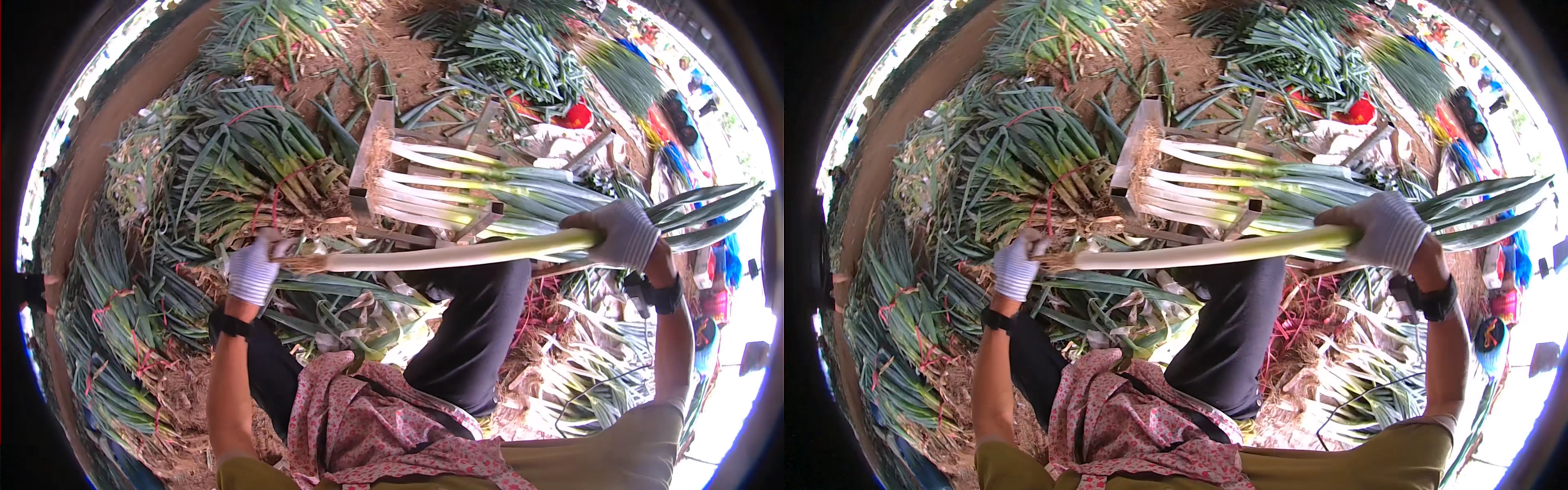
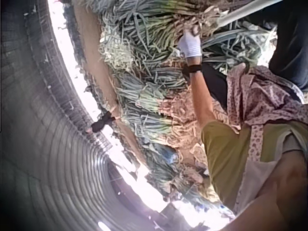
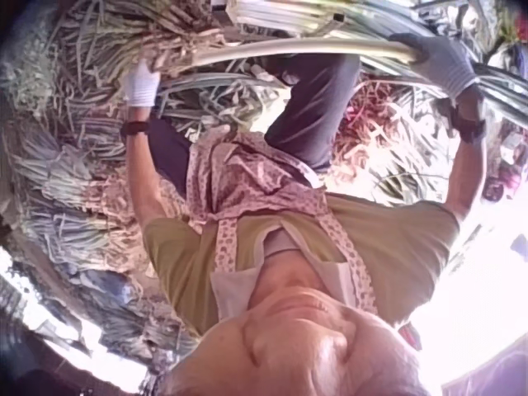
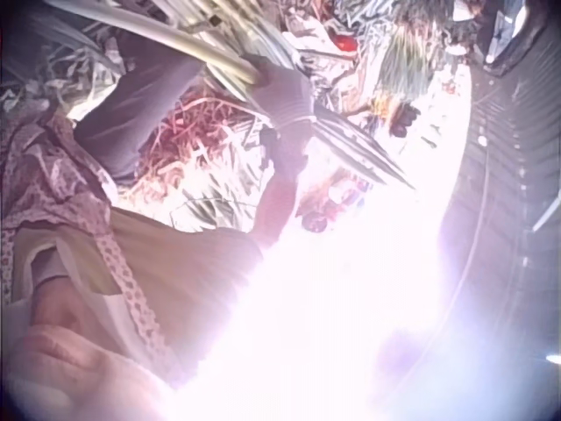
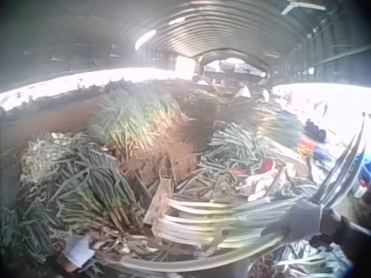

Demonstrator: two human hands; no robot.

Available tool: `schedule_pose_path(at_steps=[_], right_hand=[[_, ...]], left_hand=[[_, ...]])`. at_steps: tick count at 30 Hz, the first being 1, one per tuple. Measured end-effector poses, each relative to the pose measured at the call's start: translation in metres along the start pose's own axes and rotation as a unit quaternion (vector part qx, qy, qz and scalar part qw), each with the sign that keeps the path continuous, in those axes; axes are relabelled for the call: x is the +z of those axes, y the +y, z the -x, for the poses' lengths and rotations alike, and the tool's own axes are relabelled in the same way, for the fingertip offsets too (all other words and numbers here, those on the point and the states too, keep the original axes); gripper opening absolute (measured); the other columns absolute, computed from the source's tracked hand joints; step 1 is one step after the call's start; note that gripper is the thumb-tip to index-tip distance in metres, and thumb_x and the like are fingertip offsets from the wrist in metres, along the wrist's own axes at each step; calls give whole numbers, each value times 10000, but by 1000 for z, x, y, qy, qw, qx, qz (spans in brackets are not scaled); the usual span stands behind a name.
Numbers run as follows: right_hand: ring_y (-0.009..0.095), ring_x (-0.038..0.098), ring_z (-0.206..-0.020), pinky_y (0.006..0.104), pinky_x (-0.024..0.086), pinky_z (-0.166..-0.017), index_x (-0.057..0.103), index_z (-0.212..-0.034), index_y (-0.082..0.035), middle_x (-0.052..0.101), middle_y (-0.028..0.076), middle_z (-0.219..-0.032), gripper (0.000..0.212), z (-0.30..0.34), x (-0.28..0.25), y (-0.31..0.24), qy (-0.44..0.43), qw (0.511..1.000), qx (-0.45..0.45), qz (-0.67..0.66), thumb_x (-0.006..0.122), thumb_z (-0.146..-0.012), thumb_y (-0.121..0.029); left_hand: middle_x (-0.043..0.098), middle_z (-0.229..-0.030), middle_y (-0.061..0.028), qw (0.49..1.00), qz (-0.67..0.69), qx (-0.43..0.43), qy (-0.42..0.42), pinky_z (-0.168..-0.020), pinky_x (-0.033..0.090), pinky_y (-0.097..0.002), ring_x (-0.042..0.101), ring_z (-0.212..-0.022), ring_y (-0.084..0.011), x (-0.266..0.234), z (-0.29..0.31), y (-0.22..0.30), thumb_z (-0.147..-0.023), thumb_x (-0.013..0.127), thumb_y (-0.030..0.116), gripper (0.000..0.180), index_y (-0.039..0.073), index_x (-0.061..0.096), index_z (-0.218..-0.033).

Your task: The person peels the outer layers from green onions by hand and places the cleaned onions into a metal rack.

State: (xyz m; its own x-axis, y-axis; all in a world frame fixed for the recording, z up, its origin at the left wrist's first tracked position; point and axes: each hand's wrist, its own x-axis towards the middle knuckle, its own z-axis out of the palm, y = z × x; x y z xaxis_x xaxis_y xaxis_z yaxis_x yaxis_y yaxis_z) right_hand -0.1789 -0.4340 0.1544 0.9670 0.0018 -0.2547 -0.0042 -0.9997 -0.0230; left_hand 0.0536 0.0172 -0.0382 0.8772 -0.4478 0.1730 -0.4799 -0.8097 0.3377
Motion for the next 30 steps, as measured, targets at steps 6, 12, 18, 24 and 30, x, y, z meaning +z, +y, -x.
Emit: schedule_pose_path(at_steps=[6,12,18,24,30], right_hand=[[228,634,-589,327,503,-609,671,-984,-239,647,67,-685,301,38,10,44,48,998,48,-8,655,-686,-201],[250,635,-641,351,507,-639,658,-1016,-199,646,108,-728,331,-18,-11,83,173,980,97,19,615,-692,-144],[274,635,-640,374,505,-619,627,-1032,-199,640,111,-697,303,-94,11,150,237,959,140,71,633,-730,-211],[283,639,-673,394,504,-648,638,-962,-171,654,93,-730,297,-158,104,169,102,980,167,33,651,-713,-332],[307,632,-686,392,494,-655,643,-953,-93,639,147,-733,325,-198,162,195,120,988,87,-50,675,-680,-265]], left_hand=[[640,-948,-196,945,-167,-277,45,-779,446,-419,611,-875,-346,-60,16,-161,-792,615,355,451,25,546,-1091],[465,-1294,-177,926,-277,-230,-117,-960,380,-385,418,-1211,-330,-101,9,-113,-708,709,375,659,79,487,-1254],[471,-1238,-251,920,-201,-205,-266,-889,418,-387,505,-1082,-377,-53,-19,-59,-677,717,238,564,-11,515,-1141],[498,-1241,-173,892,28,50,-449,-935,420,-359,515,-1104,-324,30,-14,95,-745,670,224,601,112,426,-1283],[572,-928,-116,937,40,154,-312,-737,474,-414,580,-868,-309,122,-64,182,-805,584,222,311,114,555,-1095]])
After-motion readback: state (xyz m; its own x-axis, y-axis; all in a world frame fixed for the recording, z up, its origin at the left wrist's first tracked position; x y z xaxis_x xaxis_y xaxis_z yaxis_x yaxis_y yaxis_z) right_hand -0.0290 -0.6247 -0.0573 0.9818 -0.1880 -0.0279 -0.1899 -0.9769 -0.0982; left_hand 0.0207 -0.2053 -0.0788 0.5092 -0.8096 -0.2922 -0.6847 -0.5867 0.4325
